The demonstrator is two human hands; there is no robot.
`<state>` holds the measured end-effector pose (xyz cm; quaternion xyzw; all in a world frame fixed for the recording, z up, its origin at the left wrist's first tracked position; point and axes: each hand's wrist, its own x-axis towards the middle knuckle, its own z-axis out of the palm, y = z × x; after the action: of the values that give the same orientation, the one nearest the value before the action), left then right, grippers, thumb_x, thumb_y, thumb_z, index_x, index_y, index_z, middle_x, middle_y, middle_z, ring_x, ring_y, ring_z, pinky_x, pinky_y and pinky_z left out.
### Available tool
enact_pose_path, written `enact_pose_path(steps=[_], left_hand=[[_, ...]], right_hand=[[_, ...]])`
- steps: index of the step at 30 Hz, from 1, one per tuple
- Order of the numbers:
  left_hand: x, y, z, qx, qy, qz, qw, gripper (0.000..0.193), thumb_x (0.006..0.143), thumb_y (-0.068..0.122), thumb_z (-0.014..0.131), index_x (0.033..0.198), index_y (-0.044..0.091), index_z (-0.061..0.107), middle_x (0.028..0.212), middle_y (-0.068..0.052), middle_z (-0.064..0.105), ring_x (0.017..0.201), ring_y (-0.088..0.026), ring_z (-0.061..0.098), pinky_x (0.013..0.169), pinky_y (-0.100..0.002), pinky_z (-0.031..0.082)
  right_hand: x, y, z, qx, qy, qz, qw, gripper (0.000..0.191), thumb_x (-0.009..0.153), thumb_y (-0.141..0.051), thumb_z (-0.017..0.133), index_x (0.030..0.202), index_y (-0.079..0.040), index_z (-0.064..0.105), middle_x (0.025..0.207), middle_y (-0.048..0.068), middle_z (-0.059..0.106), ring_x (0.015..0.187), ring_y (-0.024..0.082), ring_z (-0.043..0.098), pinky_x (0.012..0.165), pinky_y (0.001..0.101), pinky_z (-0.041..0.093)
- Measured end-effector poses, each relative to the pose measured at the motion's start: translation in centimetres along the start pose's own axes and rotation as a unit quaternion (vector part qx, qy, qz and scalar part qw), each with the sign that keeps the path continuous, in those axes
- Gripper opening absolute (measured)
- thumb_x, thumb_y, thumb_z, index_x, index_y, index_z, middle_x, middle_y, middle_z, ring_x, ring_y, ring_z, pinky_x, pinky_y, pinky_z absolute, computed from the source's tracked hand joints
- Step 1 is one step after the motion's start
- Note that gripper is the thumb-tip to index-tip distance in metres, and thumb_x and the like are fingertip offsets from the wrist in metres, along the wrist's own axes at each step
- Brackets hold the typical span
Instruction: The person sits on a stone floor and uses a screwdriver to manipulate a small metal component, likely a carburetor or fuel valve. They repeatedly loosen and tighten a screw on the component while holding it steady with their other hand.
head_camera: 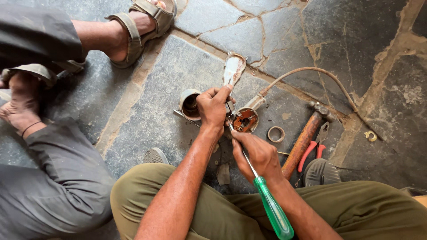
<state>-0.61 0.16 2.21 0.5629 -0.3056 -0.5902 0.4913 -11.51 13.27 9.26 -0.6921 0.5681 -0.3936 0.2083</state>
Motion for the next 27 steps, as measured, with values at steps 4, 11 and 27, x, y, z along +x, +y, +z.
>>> enact_pose_path(steps=[4, 11, 27], left_hand=[[-0.10, 0.13, 0.04, 0.019, 0.004, 0.003, 1.000, 0.025, 0.088, 0.019, 0.074, 0.070, 0.002, 0.070, 0.060, -0.007, 0.069, 0.047, -0.009, 0.060, 0.045, -0.026, 0.045], [-0.29, 0.12, 0.00, 0.017, 0.002, -0.004, 1.000, 0.028, 0.089, 0.021, 0.074, 0.069, 0.002, 0.070, 0.062, -0.007, 0.070, 0.045, -0.008, 0.055, 0.043, -0.026, 0.041], [0.03, -0.42, 0.22, 0.018, -0.002, 0.007, 1.000, 0.026, 0.088, 0.020, 0.074, 0.069, 0.003, 0.071, 0.062, -0.006, 0.070, 0.049, -0.008, 0.059, 0.047, -0.025, 0.044]], right_hand=[[-0.01, -0.04, -0.06, 0.005, 0.003, 0.013, 1.000, 0.021, 0.089, -0.002, 0.070, 0.111, 0.001, 0.070, 0.099, 0.018, 0.075, 0.089, 0.034, 0.075, 0.077, 0.0405, 0.059], [-0.01, -0.01, -0.13, 0.006, -0.001, 0.014, 1.000, 0.022, 0.089, -0.002, 0.070, 0.111, 0.001, 0.070, 0.099, 0.017, 0.075, 0.088, 0.033, 0.075, 0.077, 0.0396, 0.059], [-0.05, 0.37, -0.59, 0.027, -0.010, 0.048, 0.998, 0.021, 0.091, -0.004, 0.070, 0.111, 0.000, 0.071, 0.097, 0.018, 0.075, 0.088, 0.032, 0.076, 0.074, 0.0386, 0.060]])
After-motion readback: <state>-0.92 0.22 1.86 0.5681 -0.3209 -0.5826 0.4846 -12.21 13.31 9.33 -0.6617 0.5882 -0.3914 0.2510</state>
